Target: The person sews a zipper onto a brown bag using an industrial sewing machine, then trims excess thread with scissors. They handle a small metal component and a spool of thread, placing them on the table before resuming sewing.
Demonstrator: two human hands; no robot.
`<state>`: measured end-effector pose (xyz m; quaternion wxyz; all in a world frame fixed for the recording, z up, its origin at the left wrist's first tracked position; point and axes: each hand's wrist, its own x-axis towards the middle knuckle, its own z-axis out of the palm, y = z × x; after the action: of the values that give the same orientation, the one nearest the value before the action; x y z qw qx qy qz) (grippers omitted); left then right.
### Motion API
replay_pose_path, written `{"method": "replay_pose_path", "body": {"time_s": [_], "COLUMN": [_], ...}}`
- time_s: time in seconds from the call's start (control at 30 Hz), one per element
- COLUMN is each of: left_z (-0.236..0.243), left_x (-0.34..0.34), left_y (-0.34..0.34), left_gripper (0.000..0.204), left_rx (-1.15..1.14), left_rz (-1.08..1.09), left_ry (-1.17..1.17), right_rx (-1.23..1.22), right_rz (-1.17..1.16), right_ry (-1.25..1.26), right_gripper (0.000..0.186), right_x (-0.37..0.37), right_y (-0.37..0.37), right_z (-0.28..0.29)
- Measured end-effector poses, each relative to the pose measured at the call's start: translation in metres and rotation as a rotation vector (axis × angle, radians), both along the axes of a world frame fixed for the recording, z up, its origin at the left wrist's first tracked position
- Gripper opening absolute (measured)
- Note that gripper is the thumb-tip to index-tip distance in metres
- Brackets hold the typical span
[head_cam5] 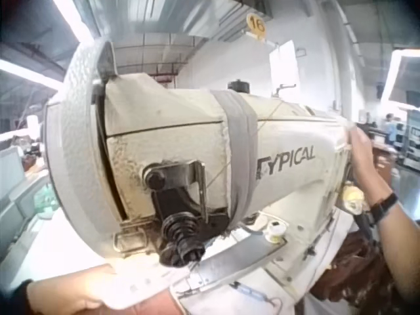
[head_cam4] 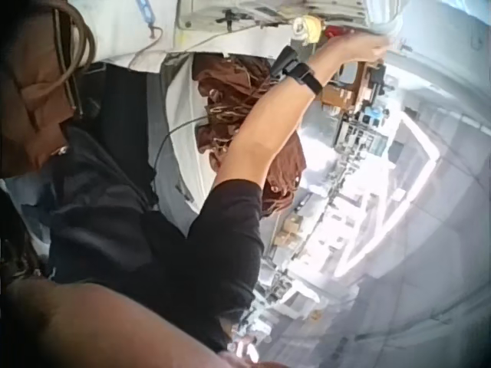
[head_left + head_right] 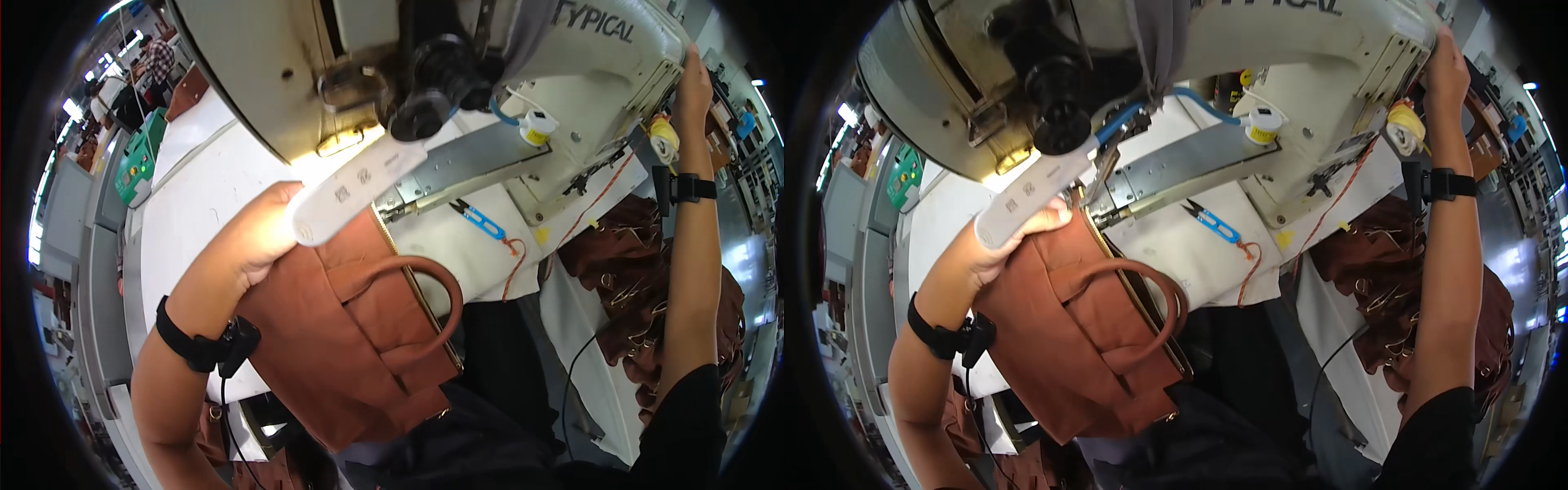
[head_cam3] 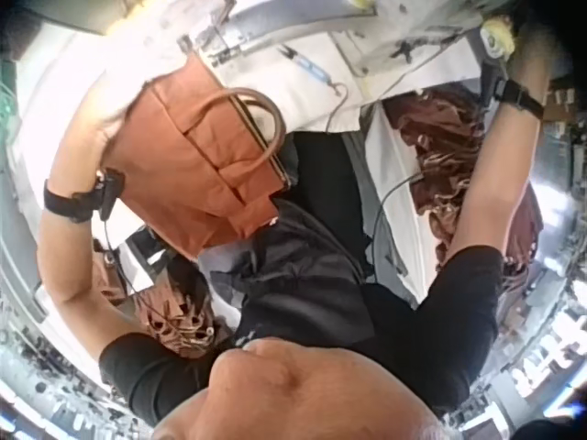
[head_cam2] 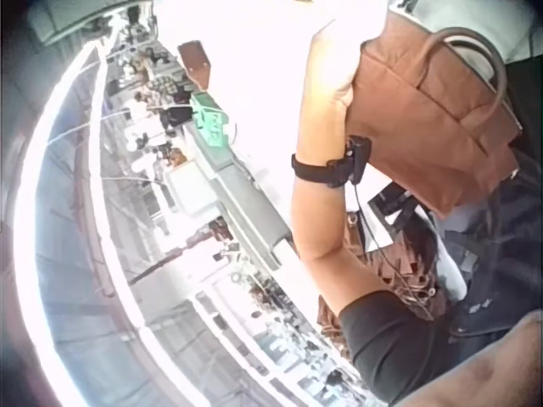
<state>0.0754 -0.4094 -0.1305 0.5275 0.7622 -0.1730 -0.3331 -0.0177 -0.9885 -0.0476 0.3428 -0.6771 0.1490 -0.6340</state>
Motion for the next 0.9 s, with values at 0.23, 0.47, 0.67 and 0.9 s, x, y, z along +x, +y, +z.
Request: {"method": "replay_pose_path", "body": {"time_s": [0.23,0.47,0.67,0.9], "left_z": [0.010,0.007,0.010,0.007], "left_x": [-0.004,-0.004,-0.008,-0.004], "left_y": [-0.002,-0.002,-0.006,-0.003], "left_gripper": [0.048,0.038,0.023,0.027], "left_rx": [-0.048,-0.102,-0.130,-0.172], "left_rz": [0.037,0.017,0.126,0.083], "left_ry": [0.054,0.023,0.032,0.033], "right_rx": [0.115,-0.116,-0.202,-0.581], "right_rz": [0.069,-0.205,-0.321,-0.670], "right_ry": [-0.036,0.236,0.242,0.385], "right_gripper": [0.050,0.064,0.053,0.028], "right_x": [-0.003,-0.003,-0.001,-0.004], "right_y": [0.012,-0.016,-0.023,-0.037], "right_z": [-0.014,-0.035,-0.037,-0.046]}}
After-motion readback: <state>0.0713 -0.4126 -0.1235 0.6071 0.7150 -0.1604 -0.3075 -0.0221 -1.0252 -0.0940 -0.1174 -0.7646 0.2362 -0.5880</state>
